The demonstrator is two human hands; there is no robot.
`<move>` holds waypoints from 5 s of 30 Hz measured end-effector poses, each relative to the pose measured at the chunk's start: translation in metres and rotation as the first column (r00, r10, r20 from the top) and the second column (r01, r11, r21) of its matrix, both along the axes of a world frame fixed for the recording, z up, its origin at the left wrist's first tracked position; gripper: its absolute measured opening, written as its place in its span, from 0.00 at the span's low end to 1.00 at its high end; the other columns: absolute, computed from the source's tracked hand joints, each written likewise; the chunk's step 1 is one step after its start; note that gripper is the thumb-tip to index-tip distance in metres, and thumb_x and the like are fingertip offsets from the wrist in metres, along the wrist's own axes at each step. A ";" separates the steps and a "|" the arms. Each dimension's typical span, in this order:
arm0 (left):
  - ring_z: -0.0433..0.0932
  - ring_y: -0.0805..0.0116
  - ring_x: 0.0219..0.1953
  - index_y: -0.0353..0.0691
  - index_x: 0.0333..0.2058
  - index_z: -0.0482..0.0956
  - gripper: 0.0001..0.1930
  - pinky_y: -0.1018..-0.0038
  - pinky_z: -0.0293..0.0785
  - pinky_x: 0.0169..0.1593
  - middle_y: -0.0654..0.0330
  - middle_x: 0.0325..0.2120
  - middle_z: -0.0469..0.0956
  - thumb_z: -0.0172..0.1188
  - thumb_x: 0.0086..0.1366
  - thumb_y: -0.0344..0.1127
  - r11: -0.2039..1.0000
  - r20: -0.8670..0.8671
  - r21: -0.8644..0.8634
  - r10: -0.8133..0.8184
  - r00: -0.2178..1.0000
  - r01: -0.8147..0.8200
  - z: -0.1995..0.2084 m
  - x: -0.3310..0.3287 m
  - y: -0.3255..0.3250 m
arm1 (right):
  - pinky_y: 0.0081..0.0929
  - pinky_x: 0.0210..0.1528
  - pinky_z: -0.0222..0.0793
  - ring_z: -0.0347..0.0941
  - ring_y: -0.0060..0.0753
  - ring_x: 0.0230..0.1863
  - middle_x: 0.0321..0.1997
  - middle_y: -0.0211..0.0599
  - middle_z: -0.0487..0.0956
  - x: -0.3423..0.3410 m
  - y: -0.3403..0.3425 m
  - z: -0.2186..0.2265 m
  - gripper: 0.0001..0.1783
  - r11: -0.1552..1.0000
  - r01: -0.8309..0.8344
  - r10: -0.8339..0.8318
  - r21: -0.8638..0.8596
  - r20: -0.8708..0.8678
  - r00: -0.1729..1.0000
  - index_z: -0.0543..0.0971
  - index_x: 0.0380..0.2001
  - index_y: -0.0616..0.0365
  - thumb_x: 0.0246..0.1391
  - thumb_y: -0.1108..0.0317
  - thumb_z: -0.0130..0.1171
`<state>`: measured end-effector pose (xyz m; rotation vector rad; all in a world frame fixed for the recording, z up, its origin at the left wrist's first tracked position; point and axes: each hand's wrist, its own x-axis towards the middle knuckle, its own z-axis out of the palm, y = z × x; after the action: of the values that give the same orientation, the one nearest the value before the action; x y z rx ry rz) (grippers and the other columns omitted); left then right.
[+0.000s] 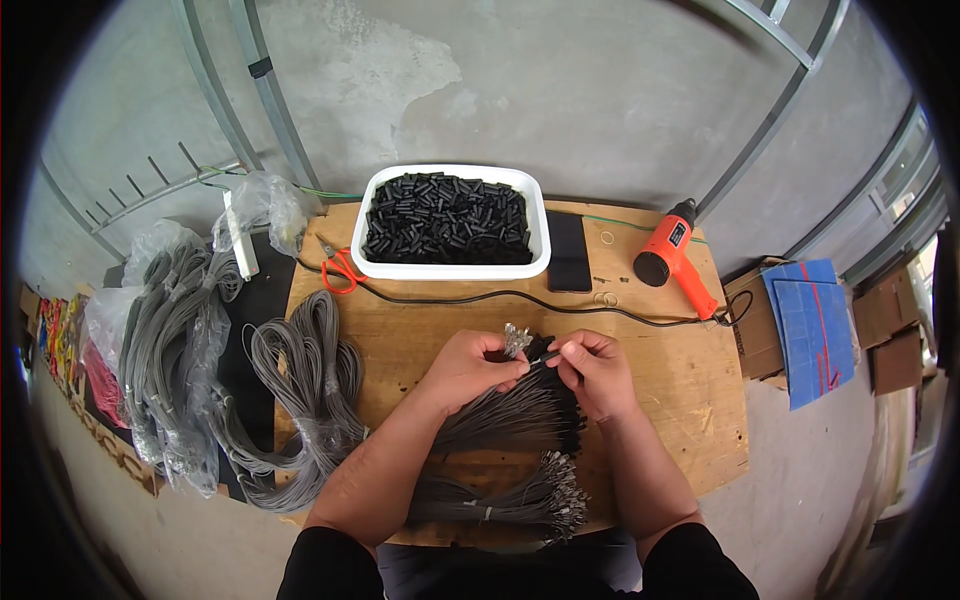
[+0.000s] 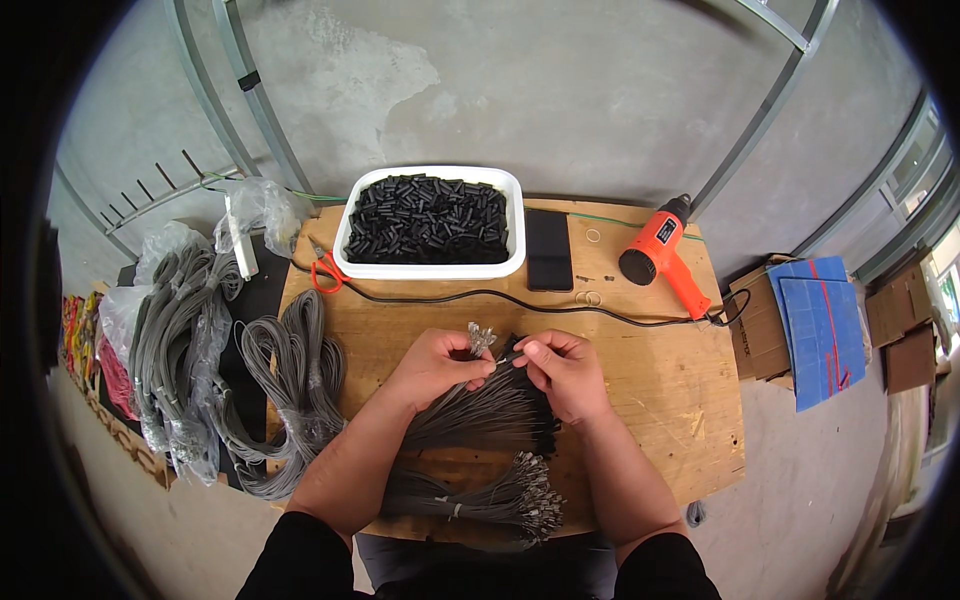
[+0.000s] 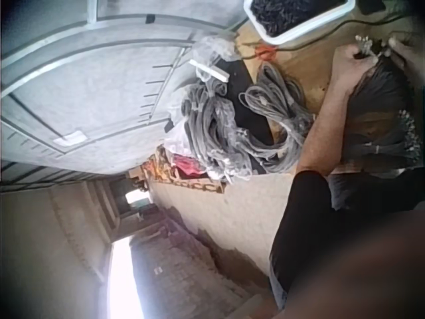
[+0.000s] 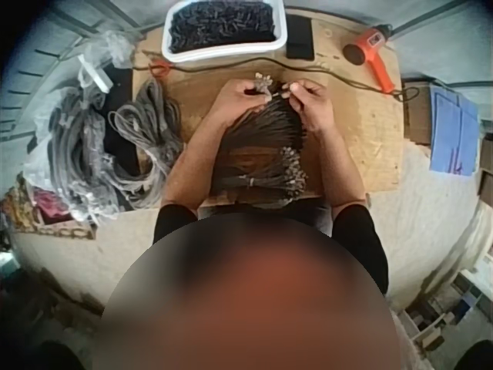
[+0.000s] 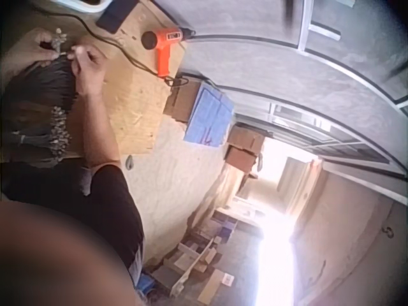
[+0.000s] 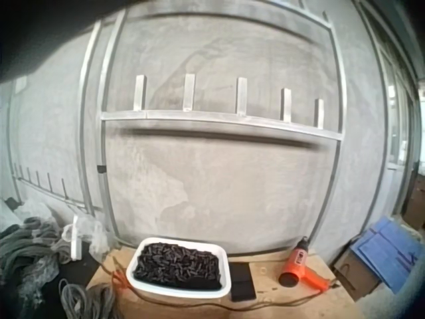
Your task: Manually attaching small plastic insulation sleeves to the terminal ends of electrical wires.
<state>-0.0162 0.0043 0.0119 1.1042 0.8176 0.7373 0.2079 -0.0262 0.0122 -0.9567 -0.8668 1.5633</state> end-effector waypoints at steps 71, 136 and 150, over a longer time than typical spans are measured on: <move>0.77 0.78 0.29 0.32 0.47 0.83 0.10 0.80 0.77 0.34 0.63 0.30 0.81 0.58 0.73 0.31 0.987 -0.093 0.099 -0.117 0.989 0.126 -0.001 0.004 0.000 | 0.13 0.27 0.62 0.67 0.12 0.26 0.32 0.29 0.82 -0.004 -0.001 0.002 0.07 0.994 -0.067 0.052 0.082 0.173 0.984 0.83 0.43 0.64 0.62 0.77 0.63; 0.73 0.81 0.24 0.36 0.37 0.82 0.04 0.82 0.70 0.29 0.68 0.25 0.78 0.65 0.66 0.29 0.992 0.000 -0.005 0.126 0.992 -0.126 -0.005 0.009 0.000 | 0.13 0.24 0.61 0.72 0.19 0.27 0.35 0.34 0.82 0.018 0.007 -0.005 0.10 0.987 -0.029 -0.010 -0.159 -0.234 0.972 0.80 0.47 0.60 0.63 0.74 0.62; 0.73 0.82 0.25 0.36 0.38 0.81 0.05 0.83 0.69 0.29 0.68 0.25 0.77 0.65 0.66 0.29 0.992 0.019 0.073 0.101 0.995 -0.102 -0.005 0.007 0.000 | 0.09 0.27 0.64 0.72 0.13 0.27 0.35 0.34 0.84 0.003 0.001 0.002 0.09 0.997 -0.011 0.014 -0.078 0.037 0.999 0.82 0.42 0.61 0.59 0.78 0.66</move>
<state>-0.0089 0.0038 0.0066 1.1276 0.8442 0.8658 0.2113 -0.0253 0.0138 -1.0402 -0.8446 1.6039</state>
